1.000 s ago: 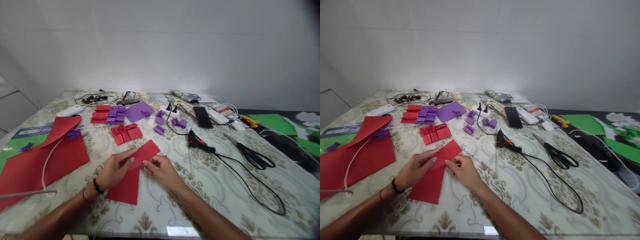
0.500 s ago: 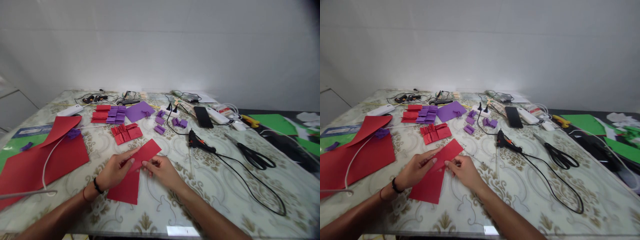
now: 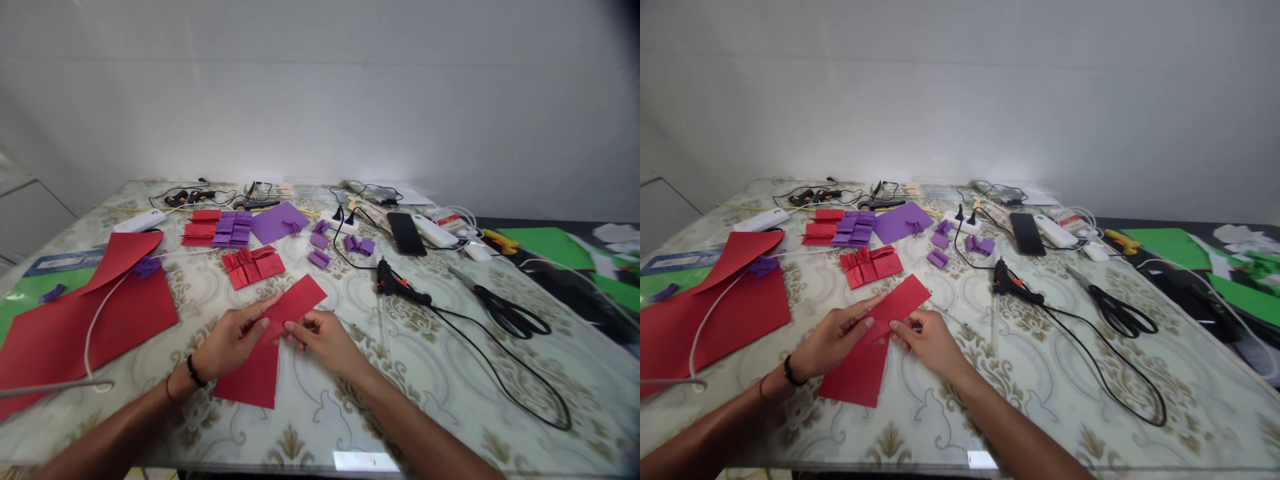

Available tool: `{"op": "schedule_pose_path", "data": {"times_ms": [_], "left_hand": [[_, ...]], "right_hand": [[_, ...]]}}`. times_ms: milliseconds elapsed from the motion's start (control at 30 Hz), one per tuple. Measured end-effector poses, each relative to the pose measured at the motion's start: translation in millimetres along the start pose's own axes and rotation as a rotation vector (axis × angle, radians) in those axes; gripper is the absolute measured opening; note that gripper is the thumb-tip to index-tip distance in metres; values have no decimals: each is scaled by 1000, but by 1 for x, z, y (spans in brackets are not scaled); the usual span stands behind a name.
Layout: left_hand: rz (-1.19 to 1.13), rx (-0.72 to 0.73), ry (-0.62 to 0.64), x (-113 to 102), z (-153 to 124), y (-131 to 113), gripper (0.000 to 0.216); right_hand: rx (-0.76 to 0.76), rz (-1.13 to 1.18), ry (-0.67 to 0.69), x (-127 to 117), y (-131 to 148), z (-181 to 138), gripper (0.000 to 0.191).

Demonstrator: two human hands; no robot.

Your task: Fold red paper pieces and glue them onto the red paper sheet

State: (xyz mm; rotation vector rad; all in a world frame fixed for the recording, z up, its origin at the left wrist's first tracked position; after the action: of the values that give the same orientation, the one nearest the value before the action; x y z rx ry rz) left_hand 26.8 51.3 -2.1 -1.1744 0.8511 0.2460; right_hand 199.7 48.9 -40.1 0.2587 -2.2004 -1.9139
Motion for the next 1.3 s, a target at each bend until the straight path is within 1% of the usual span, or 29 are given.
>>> {"op": "schedule_pose_path", "data": {"times_ms": [100,300,567,733,867,1000,1133,1300], "left_hand": [[5,2,-7,-1,0,-1,48],[-4,-11,-10,-1,1,-2,46],[-3,-10,0,0,0,-2,47],[-17,0,-19,-2,1,-1,47],[-45,8,-54,-3,1,3,45],[-44,-6,-81,-3,1,4,41],[-58,-23,-77,-1,1,4,40],[-116,-41,-67,0,1,6,41]], "right_hand": [[11,17,-5,0,1,0,48],[51,66,39,6,-3,0,48],[28,6,19,4,-1,-1,47],[17,30,34,6,3,-1,50],[-1,14,13,3,4,-1,49],[19,29,24,4,-2,0,49],[48,45,48,7,-7,0,50],[48,21,24,6,-7,-1,46]]}}
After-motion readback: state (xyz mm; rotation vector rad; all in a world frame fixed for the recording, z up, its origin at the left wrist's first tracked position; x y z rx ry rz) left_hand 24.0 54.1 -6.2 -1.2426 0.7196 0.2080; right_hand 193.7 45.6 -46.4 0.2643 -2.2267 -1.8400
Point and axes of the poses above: each hand's wrist, its own z-axis towards the middle knuckle, its own x-axis out of the palm, y = z × x, the point moved 6 cm from there along z, towards the middle knuckle, and after that the axes turned 10 degrees about z, right-handed, at the moved point
